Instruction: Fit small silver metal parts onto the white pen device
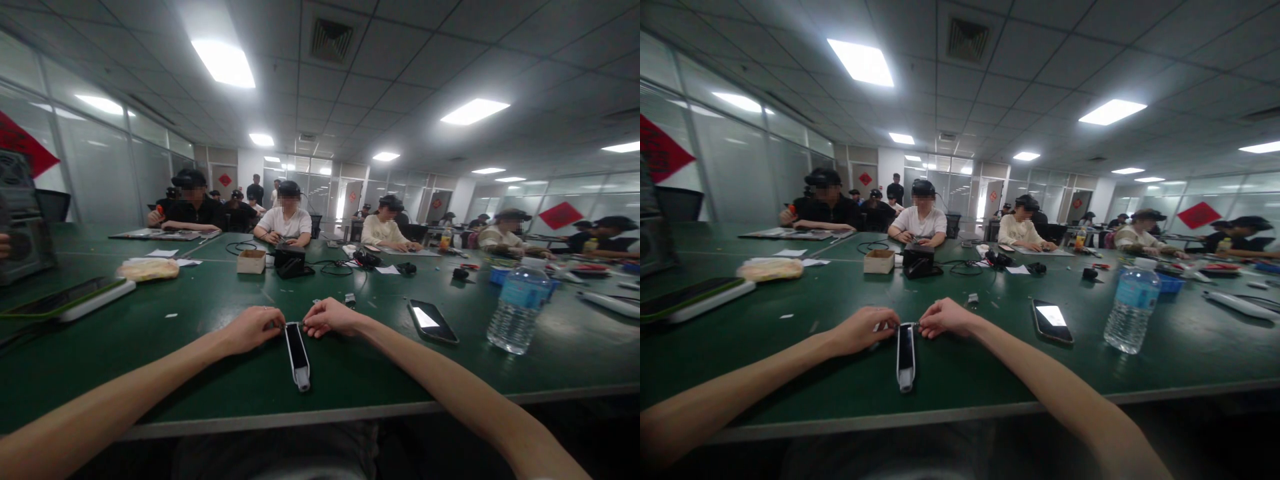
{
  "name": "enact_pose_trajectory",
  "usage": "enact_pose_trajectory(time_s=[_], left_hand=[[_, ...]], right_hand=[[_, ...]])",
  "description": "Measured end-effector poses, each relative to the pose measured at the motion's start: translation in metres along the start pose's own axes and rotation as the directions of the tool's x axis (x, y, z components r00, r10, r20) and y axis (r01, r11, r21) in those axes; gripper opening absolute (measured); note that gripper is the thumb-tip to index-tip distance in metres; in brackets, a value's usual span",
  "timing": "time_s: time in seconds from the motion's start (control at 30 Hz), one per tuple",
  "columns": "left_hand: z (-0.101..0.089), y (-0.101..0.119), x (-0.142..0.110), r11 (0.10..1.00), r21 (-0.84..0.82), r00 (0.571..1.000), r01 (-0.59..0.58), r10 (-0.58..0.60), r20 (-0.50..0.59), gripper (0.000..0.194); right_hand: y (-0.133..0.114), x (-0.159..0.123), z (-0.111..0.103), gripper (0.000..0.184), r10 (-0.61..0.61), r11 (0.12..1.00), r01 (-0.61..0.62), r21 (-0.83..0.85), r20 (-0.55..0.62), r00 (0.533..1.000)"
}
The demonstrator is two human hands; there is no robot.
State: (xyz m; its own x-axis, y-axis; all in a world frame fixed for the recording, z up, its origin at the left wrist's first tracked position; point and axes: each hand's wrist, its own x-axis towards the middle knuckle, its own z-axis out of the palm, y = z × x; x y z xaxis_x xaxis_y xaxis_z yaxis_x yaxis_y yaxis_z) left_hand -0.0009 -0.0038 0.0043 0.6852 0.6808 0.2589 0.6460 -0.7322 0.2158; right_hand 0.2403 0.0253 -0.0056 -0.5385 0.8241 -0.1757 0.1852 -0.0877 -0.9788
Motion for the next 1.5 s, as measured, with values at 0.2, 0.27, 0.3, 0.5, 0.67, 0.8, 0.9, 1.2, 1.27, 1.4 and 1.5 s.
enact_pose_trajectory(time_s=[0.2, 0.27, 0.3, 0.5, 0.67, 0.8, 0.9, 1.2, 1.27, 1.4, 1.5], left_hand=[[0.0010, -0.0021, 0.0005, 1.000, -0.007, 1.000, 0.010, -0.010, 0.014, 0.015], [0.0012, -0.0024, 0.0006, 1.000, -0.010, 1.000, 0.017, -0.017, 0.016, 0.015], [0.0011, -0.0024, 0.0006, 1.000, -0.009, 1.000, 0.020, -0.020, 0.017, 0.015], [0.0003, -0.0005, 0.0006, 1.000, -0.007, 0.999, 0.023, -0.023, 0.023, 0.016], [-0.0011, 0.0020, 0.0005, 1.000, -0.002, 0.999, 0.026, -0.026, 0.020, 0.016], [-0.0008, 0.0015, -0.0001, 1.000, 0.006, 1.000, 0.023, -0.023, 0.020, 0.017], [-0.0003, 0.0003, -0.0003, 1.000, 0.011, 1.000, 0.020, -0.020, 0.015, 0.017], [0.0008, -0.0002, 0.0006, 1.000, 0.004, 1.000, 0.024, -0.024, 0.009, 0.015], [0.0011, -0.0006, 0.0006, 1.000, 0.005, 1.000, 0.022, -0.022, 0.007, 0.016], [0.0004, -0.0006, 0.0004, 1.000, -0.010, 1.000, 0.024, -0.024, 0.012, 0.016], [0.0001, -0.0010, 0.0004, 0.999, -0.018, 0.999, 0.029, -0.028, 0.016, 0.016]], right_hand=[[0.0018, 0.0025, 0.0000, 0.015, 0.056, 0.997, -0.057, 0.060, 0.016, 0.998], [0.0023, 0.0029, -0.0002, 0.017, 0.037, 0.996, -0.040, 0.075, 0.030, 0.999], [0.0026, 0.0031, -0.0006, 0.018, 0.025, 0.996, -0.028, 0.080, 0.039, 0.999], [0.0047, 0.0048, -0.0041, 0.022, -0.045, 0.997, 0.043, 0.070, 0.028, 0.999], [0.0050, 0.0037, -0.0042, 0.025, -0.085, 0.996, 0.084, 0.033, 0.026, 0.996], [0.0055, 0.0034, -0.0035, 0.026, -0.115, 0.993, 0.115, 0.004, 0.011, 0.993], [0.0055, 0.0033, -0.0030, 0.028, -0.127, 0.992, 0.127, -0.021, 0.003, 0.992], [0.0048, 0.0018, -0.0022, 0.038, -0.190, 0.979, 0.191, -0.068, 0.022, 0.982], [0.0062, 0.0024, -0.0032, 0.040, -0.212, 0.974, 0.214, -0.074, 0.034, 0.977], [0.0091, 0.0039, -0.0049, 0.041, -0.248, 0.964, 0.252, -0.084, 0.057, 0.967], [0.0097, 0.0042, -0.0046, 0.041, -0.270, 0.955, 0.280, -0.096, 0.098, 0.958]])
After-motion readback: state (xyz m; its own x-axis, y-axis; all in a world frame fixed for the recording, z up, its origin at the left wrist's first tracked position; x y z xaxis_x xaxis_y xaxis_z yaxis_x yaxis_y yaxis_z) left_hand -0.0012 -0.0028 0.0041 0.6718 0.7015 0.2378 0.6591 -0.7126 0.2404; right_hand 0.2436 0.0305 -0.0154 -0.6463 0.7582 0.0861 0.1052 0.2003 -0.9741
